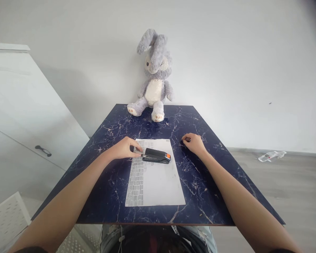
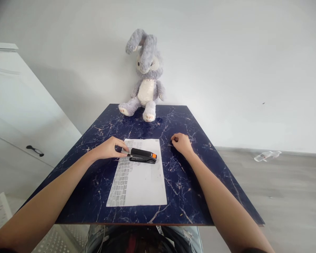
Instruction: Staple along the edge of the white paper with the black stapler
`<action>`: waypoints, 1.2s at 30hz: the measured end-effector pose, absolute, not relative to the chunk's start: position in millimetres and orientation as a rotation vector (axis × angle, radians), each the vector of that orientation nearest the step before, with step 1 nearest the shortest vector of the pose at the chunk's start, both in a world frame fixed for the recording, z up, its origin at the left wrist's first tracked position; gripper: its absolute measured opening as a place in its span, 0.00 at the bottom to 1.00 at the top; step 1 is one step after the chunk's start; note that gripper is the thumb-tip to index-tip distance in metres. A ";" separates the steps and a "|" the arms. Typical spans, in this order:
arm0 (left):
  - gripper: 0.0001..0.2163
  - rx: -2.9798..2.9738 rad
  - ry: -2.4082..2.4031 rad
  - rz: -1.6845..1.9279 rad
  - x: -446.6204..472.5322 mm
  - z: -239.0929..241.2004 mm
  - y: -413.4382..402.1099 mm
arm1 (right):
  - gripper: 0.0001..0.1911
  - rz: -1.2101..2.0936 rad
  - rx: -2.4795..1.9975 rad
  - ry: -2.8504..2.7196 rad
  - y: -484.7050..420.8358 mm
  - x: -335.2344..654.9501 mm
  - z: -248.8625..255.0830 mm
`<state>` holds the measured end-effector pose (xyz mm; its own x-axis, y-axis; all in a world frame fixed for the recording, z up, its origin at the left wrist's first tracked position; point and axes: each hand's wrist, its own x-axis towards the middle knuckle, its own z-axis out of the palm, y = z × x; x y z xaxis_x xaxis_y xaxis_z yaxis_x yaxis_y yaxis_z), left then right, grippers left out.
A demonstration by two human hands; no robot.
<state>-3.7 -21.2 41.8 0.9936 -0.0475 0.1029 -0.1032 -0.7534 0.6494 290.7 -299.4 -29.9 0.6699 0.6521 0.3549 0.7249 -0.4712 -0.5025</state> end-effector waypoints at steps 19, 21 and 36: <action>0.05 2.451 -0.118 0.155 1.4 32.1 -27.8 | 0.10 -0.139 -2.258 -1.073 -299.9 286.5 -24.8; 0.05 2.466 -0.117 0.147 0.9 32.5 -26.3 | 0.10 -0.137 -2.259 -1.074 -299.9 286.3 -24.8; 0.11 2.315 -0.172 -0.038 -11.4 39.2 3.9 | 0.11 -0.262 -2.233 -1.163 -297.4 275.4 -19.2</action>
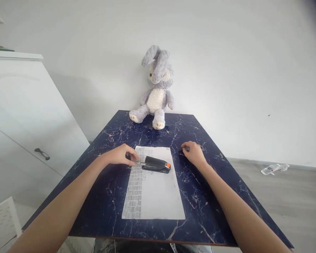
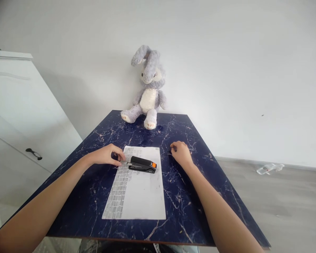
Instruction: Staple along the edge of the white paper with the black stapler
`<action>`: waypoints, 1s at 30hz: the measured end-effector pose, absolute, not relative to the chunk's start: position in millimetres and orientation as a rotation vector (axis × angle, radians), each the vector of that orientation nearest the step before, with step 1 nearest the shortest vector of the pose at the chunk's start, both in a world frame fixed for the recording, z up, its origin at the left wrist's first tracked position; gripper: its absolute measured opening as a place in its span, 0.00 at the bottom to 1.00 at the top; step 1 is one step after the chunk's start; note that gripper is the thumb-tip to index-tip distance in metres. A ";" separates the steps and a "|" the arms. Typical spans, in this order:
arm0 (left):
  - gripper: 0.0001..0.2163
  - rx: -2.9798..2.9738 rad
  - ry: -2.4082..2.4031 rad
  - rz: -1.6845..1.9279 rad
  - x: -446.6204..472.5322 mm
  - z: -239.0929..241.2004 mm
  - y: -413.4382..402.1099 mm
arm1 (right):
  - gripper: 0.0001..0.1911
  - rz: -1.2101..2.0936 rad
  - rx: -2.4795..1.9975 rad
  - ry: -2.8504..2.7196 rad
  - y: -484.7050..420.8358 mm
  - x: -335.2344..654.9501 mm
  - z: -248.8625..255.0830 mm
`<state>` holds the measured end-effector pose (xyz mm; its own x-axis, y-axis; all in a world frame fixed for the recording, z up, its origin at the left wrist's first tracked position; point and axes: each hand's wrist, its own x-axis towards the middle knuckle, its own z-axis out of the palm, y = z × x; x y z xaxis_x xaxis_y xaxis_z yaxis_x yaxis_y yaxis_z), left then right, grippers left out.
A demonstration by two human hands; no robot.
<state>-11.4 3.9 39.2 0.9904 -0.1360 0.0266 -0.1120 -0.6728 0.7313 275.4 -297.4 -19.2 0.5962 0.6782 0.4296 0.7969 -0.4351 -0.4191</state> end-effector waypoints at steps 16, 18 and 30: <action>0.17 2.166 -0.089 -0.005 -4.7 14.4 10.8 | 0.15 0.398 -1.646 -1.478 -264.7 153.6 7.6; 0.16 2.176 -0.104 0.046 1.4 10.4 1.8 | 0.16 0.346 -1.664 -1.508 -261.3 151.3 0.8; 0.11 2.420 -0.036 0.244 20.7 8.7 -30.6 | 0.21 0.193 -1.691 -1.583 -257.1 148.1 -6.4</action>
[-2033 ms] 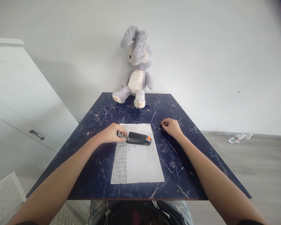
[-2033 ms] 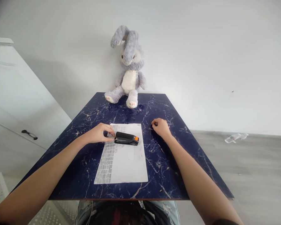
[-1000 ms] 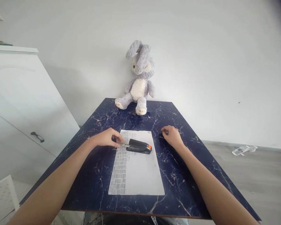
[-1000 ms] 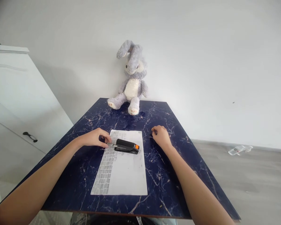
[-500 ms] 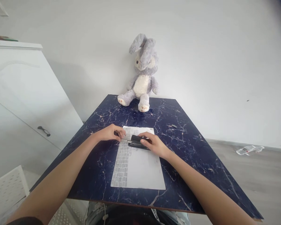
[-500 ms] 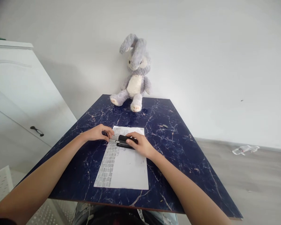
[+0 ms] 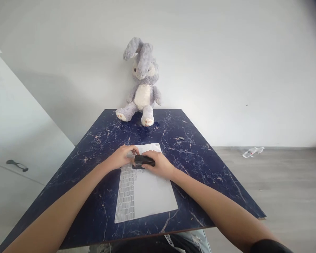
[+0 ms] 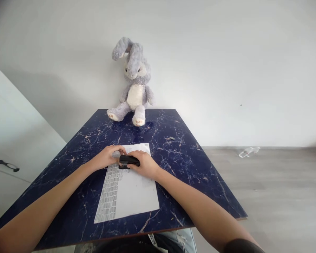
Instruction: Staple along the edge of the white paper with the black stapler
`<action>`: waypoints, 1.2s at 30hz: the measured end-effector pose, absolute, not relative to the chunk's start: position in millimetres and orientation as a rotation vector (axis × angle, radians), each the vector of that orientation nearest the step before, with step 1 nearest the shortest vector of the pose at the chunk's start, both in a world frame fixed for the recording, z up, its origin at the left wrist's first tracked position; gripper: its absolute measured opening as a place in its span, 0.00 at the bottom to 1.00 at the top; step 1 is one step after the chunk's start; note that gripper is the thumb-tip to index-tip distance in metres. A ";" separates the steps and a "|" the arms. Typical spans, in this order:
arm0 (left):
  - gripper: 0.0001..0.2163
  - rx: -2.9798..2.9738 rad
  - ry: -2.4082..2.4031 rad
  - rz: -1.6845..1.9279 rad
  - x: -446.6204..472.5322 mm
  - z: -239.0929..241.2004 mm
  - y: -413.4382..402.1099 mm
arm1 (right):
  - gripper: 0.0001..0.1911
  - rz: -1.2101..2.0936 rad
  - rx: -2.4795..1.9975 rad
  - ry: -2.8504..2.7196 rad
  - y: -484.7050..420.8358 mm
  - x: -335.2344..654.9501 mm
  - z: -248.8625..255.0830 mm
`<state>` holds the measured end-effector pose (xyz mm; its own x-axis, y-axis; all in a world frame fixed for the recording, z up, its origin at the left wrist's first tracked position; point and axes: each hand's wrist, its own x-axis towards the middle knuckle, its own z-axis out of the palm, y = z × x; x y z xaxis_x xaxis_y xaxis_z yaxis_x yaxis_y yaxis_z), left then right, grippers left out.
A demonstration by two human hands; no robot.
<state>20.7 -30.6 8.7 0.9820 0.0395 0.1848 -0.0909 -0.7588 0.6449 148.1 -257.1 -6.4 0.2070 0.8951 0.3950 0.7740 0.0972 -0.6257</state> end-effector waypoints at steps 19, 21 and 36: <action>0.34 2.980 -0.016 0.087 19.6 2.7 -69.9 | 0.14 -0.127 -2.192 -1.183 -306.5 244.8 17.8; 0.37 2.938 -0.062 0.103 17.5 1.2 -73.5 | 0.13 -0.078 -2.166 -1.264 -301.5 240.4 11.4; 0.42 2.979 -0.238 0.143 15.7 0.2 -83.3 | 0.16 0.094 -1.945 -1.468 -289.0 212.8 13.2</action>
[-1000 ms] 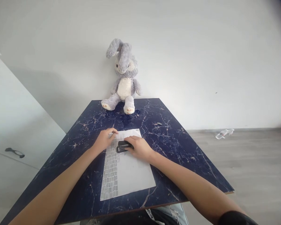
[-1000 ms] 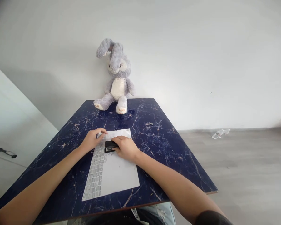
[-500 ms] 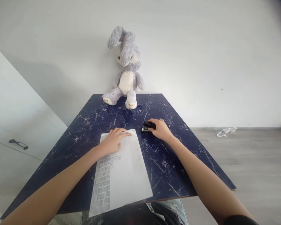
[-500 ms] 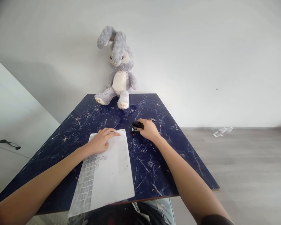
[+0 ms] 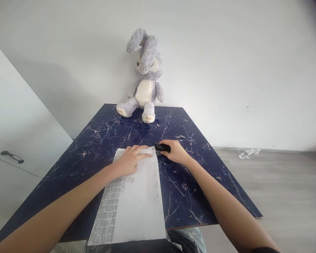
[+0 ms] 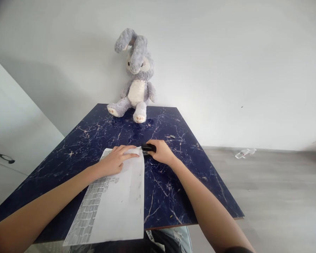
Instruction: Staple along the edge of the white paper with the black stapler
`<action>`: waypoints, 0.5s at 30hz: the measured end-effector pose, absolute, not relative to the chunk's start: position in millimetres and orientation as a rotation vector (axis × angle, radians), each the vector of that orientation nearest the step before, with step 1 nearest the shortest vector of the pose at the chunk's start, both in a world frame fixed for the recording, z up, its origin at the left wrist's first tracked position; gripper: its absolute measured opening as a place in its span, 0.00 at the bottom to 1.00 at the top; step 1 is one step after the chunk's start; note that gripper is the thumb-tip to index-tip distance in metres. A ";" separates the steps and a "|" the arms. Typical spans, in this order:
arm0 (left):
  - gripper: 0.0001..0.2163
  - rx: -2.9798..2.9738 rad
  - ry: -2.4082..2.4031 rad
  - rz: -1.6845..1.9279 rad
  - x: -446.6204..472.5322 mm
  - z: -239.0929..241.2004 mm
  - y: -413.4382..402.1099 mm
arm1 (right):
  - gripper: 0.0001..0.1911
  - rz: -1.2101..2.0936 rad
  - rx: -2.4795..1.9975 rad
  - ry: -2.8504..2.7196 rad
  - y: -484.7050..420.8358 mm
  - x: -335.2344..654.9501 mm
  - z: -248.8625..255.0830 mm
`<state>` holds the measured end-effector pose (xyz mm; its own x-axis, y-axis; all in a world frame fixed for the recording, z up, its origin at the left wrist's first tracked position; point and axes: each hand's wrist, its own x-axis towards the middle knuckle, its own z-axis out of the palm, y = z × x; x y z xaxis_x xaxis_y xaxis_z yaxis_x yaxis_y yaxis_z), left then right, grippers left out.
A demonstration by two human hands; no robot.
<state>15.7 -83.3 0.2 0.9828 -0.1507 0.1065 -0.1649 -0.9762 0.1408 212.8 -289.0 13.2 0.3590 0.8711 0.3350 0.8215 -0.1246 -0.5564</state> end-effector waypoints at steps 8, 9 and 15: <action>0.46 3.097 -0.289 -0.062 8.1 10.5 -91.8 | 0.15 0.043 -2.042 -1.487 -293.2 217.1 16.4; 0.47 3.104 -0.285 -0.070 7.5 11.6 -93.6 | 0.16 0.036 -2.043 -1.490 -293.6 218.4 16.6; 0.48 3.124 -0.237 -0.117 10.5 11.9 -102.7 | 0.18 0.060 -1.989 -1.532 -292.2 219.6 15.7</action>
